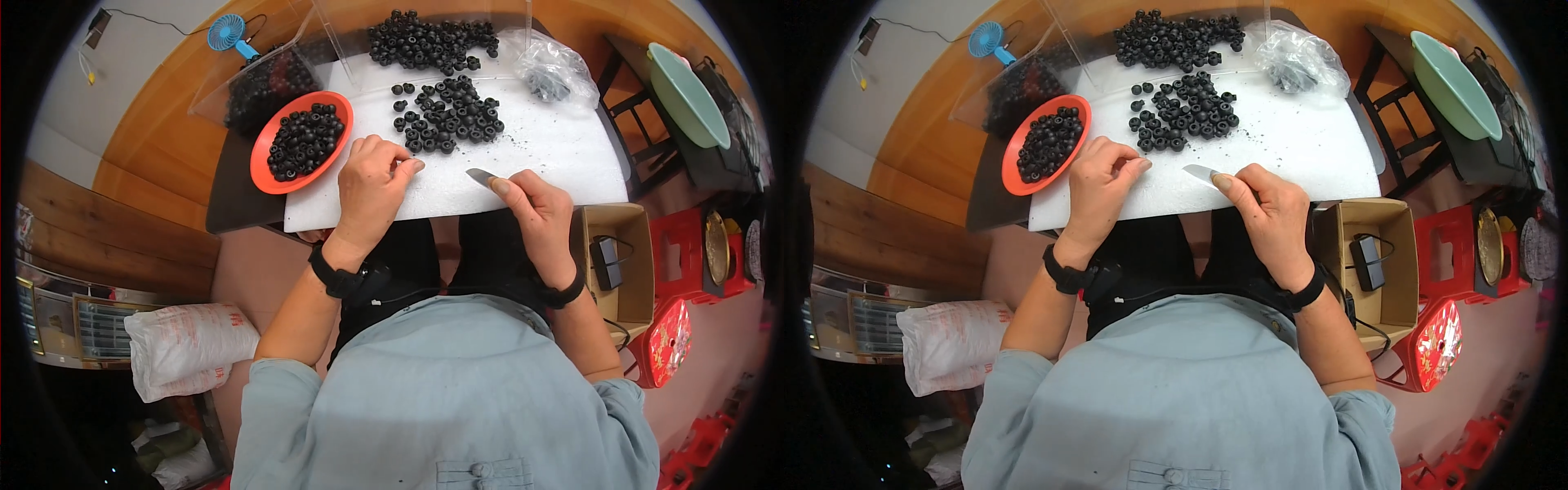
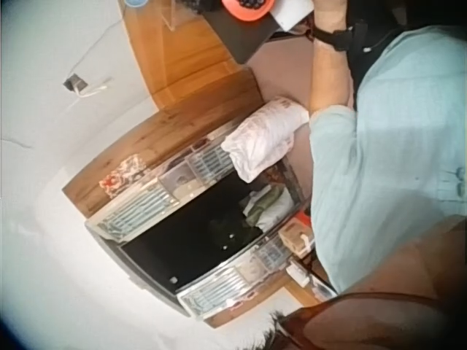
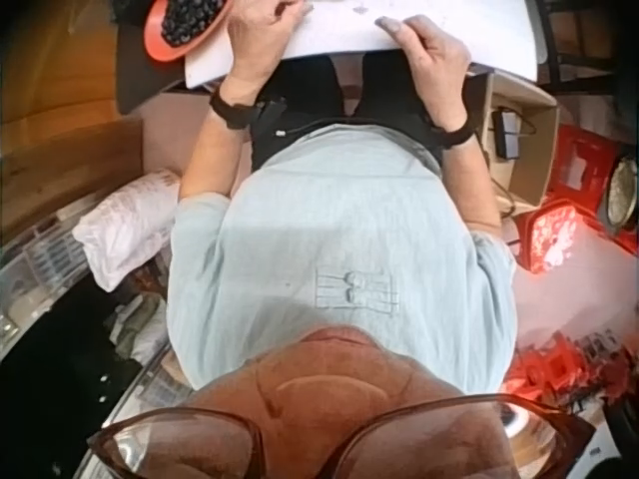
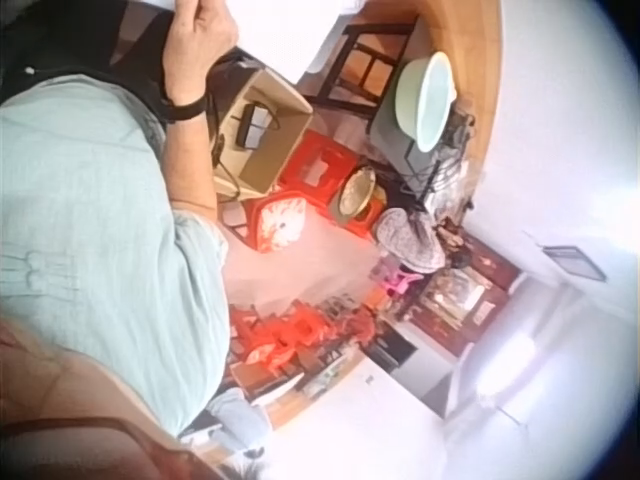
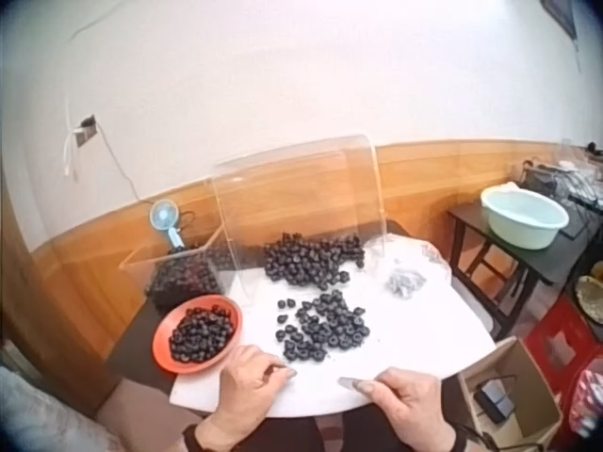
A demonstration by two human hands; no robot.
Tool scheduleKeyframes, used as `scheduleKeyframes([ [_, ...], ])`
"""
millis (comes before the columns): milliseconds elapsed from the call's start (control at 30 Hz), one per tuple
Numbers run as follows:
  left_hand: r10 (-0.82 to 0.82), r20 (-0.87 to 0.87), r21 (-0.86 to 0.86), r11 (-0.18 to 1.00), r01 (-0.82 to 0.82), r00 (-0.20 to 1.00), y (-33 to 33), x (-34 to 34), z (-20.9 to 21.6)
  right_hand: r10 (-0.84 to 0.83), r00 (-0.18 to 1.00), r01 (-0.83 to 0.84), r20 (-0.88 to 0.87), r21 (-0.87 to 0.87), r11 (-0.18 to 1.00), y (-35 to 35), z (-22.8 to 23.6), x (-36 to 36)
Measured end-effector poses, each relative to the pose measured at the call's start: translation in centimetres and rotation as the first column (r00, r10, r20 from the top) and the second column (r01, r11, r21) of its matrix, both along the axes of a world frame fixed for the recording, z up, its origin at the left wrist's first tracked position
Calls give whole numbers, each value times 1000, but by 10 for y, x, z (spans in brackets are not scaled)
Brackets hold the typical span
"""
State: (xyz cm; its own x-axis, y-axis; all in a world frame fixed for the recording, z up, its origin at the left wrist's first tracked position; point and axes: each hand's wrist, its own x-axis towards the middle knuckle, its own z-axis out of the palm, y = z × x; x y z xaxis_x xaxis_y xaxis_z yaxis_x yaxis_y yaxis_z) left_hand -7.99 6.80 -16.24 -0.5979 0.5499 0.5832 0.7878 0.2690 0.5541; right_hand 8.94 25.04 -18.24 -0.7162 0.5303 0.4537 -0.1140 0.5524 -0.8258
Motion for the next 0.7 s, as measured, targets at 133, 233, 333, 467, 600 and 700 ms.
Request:
scheduleKeyframes([
  [133,32,-237,-111,992,-60,971,1,-3,0,-1,1000,1,-13,-20,1000,-2,-1,0],
  [233,14,-345,-159,985,-73,938,0,-1,1,-13,1000,12,-12,-4,1000,-4,-1,0],
  [333,-11,-412,-229,969,-91,911,5,-1,3,-29,999,27,41,46,999,-4,6,0],
  [467,-23,-463,-320,936,-143,886,7,-9,2,-113,990,82,87,296,952,-11,22,6],
  [600,-94,-257,-193,980,45,962,3,4,10,-238,971,216,-36,566,795,-8,27,-2],
  [700,-119,-293,-125,989,85,949,6,7,4,-297,952,262,-67,680,685,-2,15,-17],
])
